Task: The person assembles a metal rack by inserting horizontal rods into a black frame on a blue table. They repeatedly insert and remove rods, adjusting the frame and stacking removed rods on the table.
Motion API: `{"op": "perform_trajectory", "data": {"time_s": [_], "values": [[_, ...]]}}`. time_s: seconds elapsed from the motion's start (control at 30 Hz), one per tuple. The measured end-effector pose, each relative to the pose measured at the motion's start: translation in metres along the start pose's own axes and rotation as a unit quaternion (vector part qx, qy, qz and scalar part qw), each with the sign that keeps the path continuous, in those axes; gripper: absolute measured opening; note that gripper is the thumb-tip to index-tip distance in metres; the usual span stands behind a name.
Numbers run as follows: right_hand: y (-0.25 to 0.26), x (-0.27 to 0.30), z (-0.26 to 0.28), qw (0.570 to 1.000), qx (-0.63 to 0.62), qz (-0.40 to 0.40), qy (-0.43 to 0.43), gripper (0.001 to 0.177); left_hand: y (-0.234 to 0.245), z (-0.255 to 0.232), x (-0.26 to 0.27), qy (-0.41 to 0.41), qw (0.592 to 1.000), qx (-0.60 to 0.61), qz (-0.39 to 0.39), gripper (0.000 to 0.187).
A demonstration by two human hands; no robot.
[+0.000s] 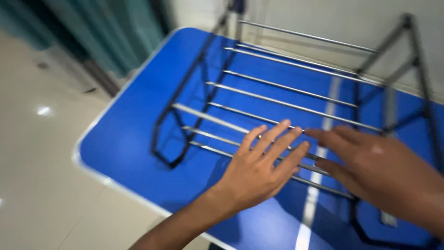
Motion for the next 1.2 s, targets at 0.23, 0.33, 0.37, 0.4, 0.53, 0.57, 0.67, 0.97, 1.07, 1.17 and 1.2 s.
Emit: {"op": "perform_trajectory", "data": {"time_s": [0.23,0.33,0.37,0.4,0.53,0.57,0.67,0.97,1.07,1.17,1.2], "values": [[-0.017,0.114,-0.118,0.881,-0.298,-0.357,-0.090,0.024,-0.076,-0.058,-0.050,-0.131,0.990,0.014,0.055,0.043],[-0.060,0.130,-0.131,0.846,-0.317,-0.414,-0.108,0.019,-0.091,-0.072,-0.063,-0.148,0.988,0.023,0.029,0.039],[-0.074,0.129,-0.132,0.846,-0.299,-0.427,-0.108,0.020,-0.096,-0.074,-0.066,-0.153,0.987,0.016,0.043,0.040],[-0.084,0.130,-0.131,0.848,-0.268,-0.450,-0.085,0.020,-0.099,-0.076,-0.068,-0.155,0.986,0.005,0.058,0.041],[-0.119,0.125,-0.135,0.838,-0.292,-0.460,-0.036,0.042,-0.099,-0.080,-0.076,-0.162,0.986,-0.015,0.042,0.041],[-0.126,0.125,-0.133,0.826,-0.332,-0.455,-0.013,0.046,-0.098,-0.080,-0.075,-0.170,0.985,-0.021,0.033,0.041],[-0.135,0.129,-0.138,0.808,-0.395,-0.436,0.021,0.053,-0.097,-0.083,-0.085,-0.169,0.985,-0.037,0.006,0.038],[-0.138,0.127,-0.135,0.799,-0.381,-0.465,0.031,0.046,-0.091,-0.081,-0.093,-0.171,0.984,-0.044,-0.002,0.039],[-0.138,0.128,-0.135,0.802,-0.372,-0.466,0.023,0.047,-0.090,-0.082,-0.092,-0.178,0.983,-0.043,-0.001,0.038],[-0.138,0.128,-0.133,0.805,-0.363,-0.468,0.020,0.049,-0.089,-0.082,-0.092,-0.178,0.983,-0.038,-0.004,0.036],[-0.137,0.129,-0.133,0.806,-0.359,-0.469,0.020,0.049,-0.089,-0.082,-0.092,-0.177,0.984,-0.034,-0.004,0.035]]}}
Point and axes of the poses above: each hand's wrist, its own x-axis away from the middle knuckle, its own y-axis out of the back of the hand, z = x × y, the point moved 4 cm from there along -x, towards the middle knuckle, and after that the axes turned 3 degrees about x, right-handed, at the moved point
